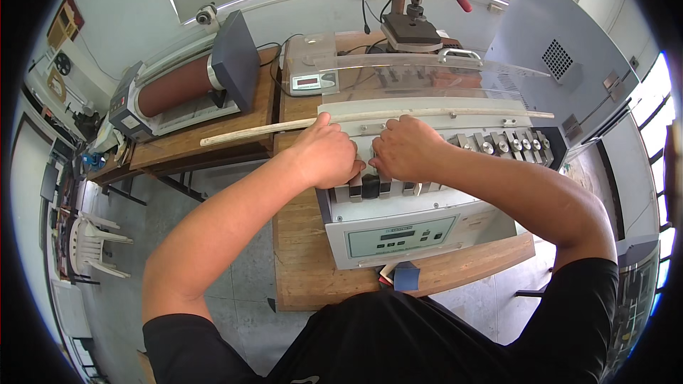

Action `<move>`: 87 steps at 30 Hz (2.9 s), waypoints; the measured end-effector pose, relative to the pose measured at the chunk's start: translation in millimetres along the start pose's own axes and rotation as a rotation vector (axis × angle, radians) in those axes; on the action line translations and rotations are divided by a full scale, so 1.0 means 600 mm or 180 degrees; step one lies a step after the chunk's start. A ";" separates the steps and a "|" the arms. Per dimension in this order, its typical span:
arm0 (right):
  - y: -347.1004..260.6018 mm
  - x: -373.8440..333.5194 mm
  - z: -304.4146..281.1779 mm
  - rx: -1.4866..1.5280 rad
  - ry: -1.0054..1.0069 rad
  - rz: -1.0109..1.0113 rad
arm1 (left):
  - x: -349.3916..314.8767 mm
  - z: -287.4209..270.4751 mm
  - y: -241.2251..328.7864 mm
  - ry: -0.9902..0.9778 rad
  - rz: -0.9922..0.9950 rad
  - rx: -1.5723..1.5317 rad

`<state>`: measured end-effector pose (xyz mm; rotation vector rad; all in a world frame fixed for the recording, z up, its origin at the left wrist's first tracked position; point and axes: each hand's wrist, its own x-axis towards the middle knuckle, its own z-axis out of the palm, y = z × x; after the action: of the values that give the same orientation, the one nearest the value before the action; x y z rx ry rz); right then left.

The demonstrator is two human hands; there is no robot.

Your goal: Testing material flexibility and durability using a specialized industrial testing machine.

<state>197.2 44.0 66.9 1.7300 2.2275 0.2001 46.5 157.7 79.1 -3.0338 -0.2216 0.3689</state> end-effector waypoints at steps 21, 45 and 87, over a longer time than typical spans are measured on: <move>-0.042 0.025 -0.044 -0.0181 -0.1093 0.0709 | -0.006 0.011 0.003 0.0048 -0.0230 -0.0241; -0.034 0.012 -0.032 0.0066 -0.0709 0.0743 | 0.013 -0.016 0.003 -0.0423 0.0025 0.0043; -0.039 0.017 -0.033 0.0026 -0.0765 0.0845 | 0.006 0.007 0.003 -0.0038 -0.0104 -0.0112</move>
<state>166.7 49.0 76.9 1.9380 1.8315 0.0384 49.3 156.6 74.2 -3.0590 -0.2811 0.3851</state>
